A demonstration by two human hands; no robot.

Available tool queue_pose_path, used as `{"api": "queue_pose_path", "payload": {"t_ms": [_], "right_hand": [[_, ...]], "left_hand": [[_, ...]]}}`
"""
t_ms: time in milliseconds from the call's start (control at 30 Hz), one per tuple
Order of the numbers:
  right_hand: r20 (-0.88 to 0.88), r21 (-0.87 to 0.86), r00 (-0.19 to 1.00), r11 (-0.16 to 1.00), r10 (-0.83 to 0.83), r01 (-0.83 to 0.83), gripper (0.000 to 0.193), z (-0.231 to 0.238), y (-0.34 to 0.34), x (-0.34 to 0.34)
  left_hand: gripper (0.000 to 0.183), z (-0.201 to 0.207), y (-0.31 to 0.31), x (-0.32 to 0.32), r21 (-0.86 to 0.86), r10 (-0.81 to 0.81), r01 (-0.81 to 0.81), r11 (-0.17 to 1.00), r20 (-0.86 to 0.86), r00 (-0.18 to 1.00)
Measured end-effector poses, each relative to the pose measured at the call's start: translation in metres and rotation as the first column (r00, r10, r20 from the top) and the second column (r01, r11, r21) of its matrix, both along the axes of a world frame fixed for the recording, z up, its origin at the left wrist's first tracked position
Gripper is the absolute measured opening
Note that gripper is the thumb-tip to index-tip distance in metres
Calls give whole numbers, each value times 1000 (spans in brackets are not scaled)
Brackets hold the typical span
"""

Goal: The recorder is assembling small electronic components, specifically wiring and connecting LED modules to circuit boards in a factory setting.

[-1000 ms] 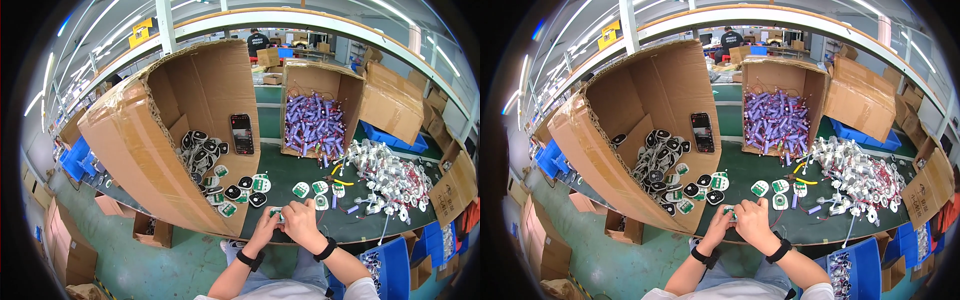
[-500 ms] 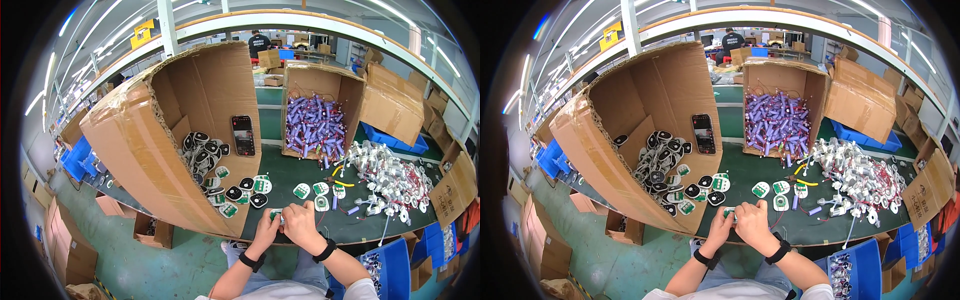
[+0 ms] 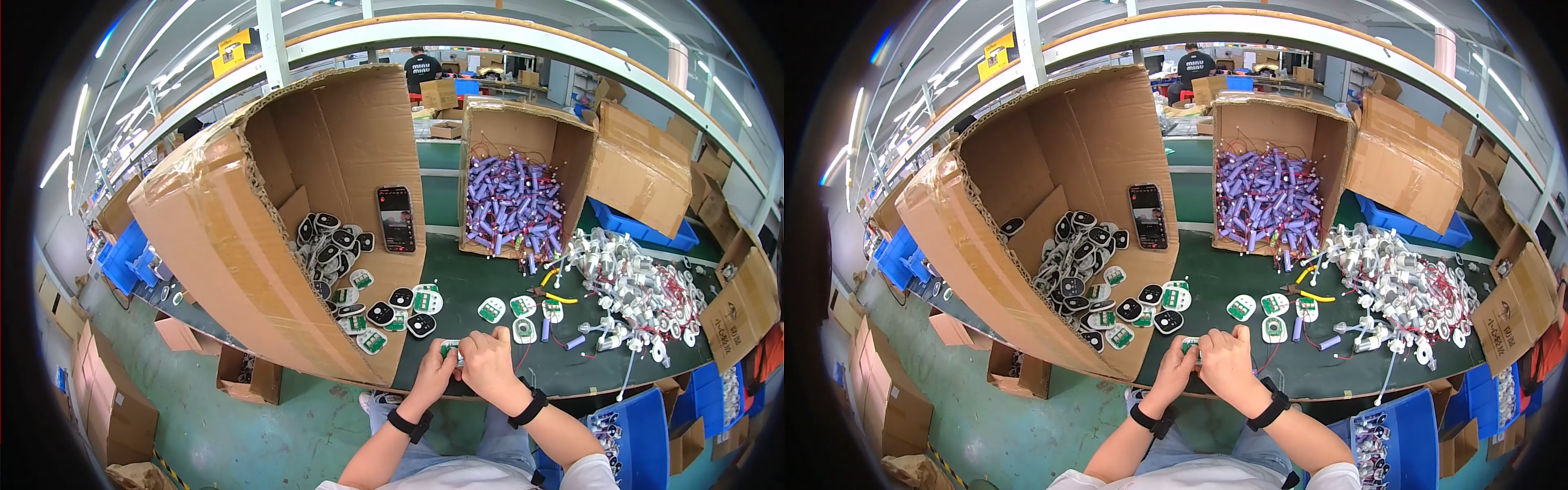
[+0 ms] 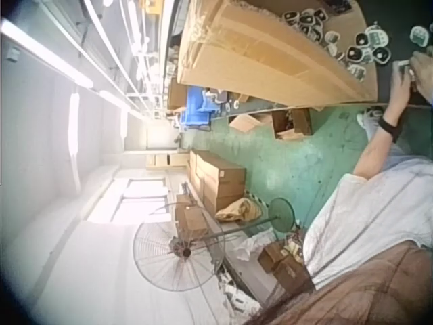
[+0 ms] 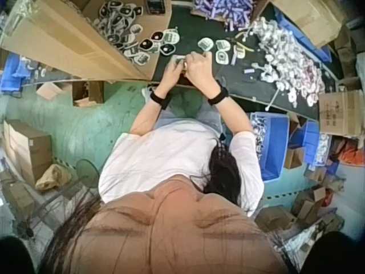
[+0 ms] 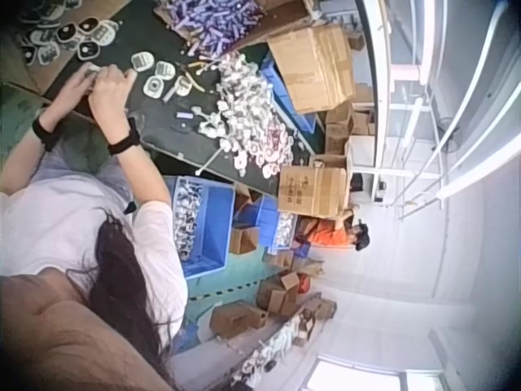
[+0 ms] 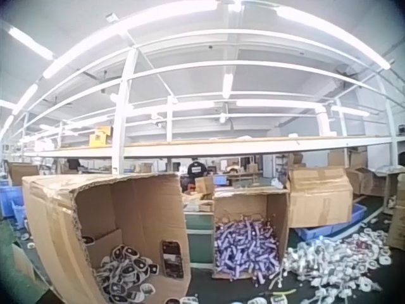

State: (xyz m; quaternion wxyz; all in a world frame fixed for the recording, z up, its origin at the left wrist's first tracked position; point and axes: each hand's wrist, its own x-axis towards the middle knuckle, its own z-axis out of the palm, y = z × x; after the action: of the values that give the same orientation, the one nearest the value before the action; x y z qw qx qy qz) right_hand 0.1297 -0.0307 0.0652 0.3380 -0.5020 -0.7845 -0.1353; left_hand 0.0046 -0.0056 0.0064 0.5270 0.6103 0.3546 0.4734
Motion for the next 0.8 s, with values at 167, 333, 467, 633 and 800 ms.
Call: {"api": "queue_pose_path", "payload": {"t_ms": [167, 333, 467, 633, 800], "right_hand": [[-8, -17, 1000, 1000, -19, 19, 16, 1, -1, -2], [-5, -30, 1000, 999, -28, 27, 17, -1, 0, 0], [-3, -2, 999, 999, -36, 36, 17, 0, 0, 5], [11, -8, 1000, 1000, 7, -7, 17, 0, 1, 7], [43, -50, 998, 998, 46, -44, 18, 3, 0, 12]], "left_hand": [[12, -5, 0, 1, 119, 101, -86, 989, -131, 986], [15, -2, 1, -1, -15, -10, 9, 1000, -30, 1000], [21, -1, 2, -2, -190, -190, 241, 952, 251, 949], [25, -3, 4, -7, -136, -244, 258, 956, 115, 963], [25, 3, 2, -7, -164, -270, 298, 940, 170, 948]]}}
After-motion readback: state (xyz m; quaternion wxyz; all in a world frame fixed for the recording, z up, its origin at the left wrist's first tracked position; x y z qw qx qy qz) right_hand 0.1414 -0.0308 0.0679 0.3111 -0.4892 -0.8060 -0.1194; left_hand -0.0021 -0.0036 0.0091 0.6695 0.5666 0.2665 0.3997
